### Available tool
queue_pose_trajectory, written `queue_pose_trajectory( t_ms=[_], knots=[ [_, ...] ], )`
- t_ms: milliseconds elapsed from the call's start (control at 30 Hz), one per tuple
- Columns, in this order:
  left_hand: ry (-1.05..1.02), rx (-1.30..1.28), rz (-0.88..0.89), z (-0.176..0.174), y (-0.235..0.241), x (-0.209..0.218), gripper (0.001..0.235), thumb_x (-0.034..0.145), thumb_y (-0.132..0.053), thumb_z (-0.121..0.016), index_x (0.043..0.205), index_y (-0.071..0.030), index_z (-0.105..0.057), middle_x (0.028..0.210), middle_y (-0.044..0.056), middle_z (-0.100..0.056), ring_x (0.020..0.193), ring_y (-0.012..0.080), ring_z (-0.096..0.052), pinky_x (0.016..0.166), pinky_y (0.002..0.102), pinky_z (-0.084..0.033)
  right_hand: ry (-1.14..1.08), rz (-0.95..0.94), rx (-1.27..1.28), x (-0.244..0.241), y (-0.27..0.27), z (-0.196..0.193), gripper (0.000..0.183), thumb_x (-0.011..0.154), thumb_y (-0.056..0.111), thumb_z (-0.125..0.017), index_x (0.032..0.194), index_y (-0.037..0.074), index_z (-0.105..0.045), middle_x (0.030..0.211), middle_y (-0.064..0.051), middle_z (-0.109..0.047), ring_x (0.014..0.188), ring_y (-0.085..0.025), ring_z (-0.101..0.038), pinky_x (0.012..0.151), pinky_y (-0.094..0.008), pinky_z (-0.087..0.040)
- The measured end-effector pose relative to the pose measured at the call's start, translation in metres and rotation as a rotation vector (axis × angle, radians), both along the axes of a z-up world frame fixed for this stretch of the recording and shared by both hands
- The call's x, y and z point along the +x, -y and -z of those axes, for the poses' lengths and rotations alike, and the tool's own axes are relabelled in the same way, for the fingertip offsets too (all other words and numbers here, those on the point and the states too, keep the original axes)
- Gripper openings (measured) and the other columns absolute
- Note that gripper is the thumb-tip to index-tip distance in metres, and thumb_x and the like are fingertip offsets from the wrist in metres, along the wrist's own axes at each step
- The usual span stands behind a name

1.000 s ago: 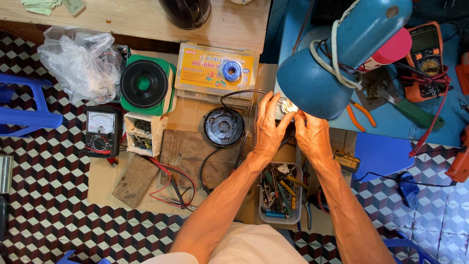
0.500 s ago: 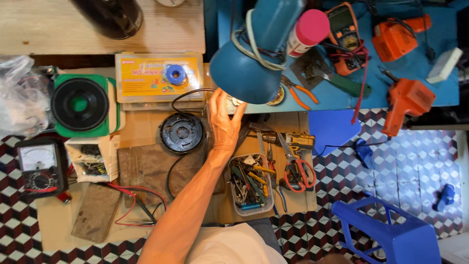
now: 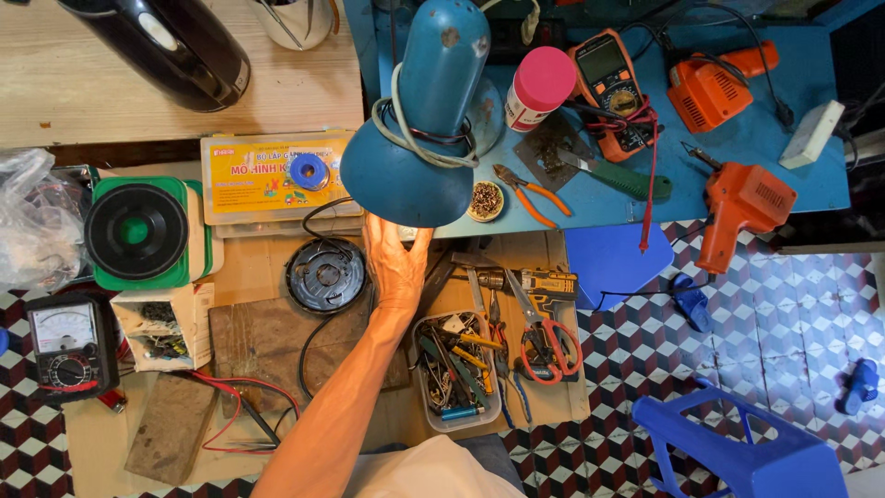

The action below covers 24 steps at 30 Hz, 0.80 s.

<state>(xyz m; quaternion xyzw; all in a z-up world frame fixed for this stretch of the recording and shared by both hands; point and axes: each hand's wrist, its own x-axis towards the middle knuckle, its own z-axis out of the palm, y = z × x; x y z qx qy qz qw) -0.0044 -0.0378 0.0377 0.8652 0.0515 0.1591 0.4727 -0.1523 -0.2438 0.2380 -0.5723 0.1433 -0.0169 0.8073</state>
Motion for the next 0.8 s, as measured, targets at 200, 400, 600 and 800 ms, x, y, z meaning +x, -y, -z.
queue_pose_trajectory(
  t_ms=[200, 400, 600, 800],
  knots=[
    [0.059, 0.074, 0.014, -0.002, -0.002, -0.001, 0.047, 0.086, -0.018, -0.082, 0.123, 0.004, -0.062, 0.123, 0.022, -0.061, 0.115, 0.0424, -0.056, 0.101, 0.049, -0.046, 0.057, 0.281, -0.111, 0.016, 0.030, 0.009, 0.049, 0.115, 0.036, -0.039, 0.100, -0.003, -0.064, 0.092, -0.015, -0.068, 0.094, -0.026, -0.070, 0.104, -0.037, -0.055],
    [0.094, 0.041, 0.027, -0.006, -0.005, -0.001, 0.035, 0.089, -0.012, -0.079, 0.119, 0.001, -0.068, 0.121, 0.018, -0.066, 0.114, 0.0392, -0.060, 0.100, 0.049, -0.049, 0.023, 0.678, -0.770, 0.047, 0.165, 0.080, 0.036, 0.118, 0.027, -0.045, 0.116, -0.004, -0.064, 0.107, -0.013, -0.068, 0.102, -0.024, -0.068, 0.102, -0.038, -0.053],
    [0.006, 0.010, -0.022, -0.003, -0.003, 0.001, 0.044, 0.087, -0.015, -0.076, 0.126, 0.000, -0.062, 0.129, 0.021, -0.059, 0.119, 0.0405, -0.056, 0.101, 0.047, -0.048, 0.146, 0.493, -0.794, 0.046, 0.184, 0.123, 0.033, 0.121, 0.021, -0.043, 0.123, -0.008, -0.060, 0.117, -0.015, -0.067, 0.118, -0.021, -0.068, 0.112, -0.033, -0.053],
    [0.001, -0.041, -0.020, -0.007, -0.007, -0.001, 0.060, 0.088, -0.021, -0.078, 0.139, -0.002, -0.054, 0.139, 0.020, -0.055, 0.128, 0.0406, -0.055, 0.107, 0.046, -0.047, 0.140, 0.423, -0.731, 0.058, 0.170, 0.126, 0.029, 0.116, 0.016, -0.044, 0.129, -0.003, -0.063, 0.121, -0.011, -0.066, 0.118, -0.018, -0.066, 0.111, -0.030, -0.052]
  ],
)
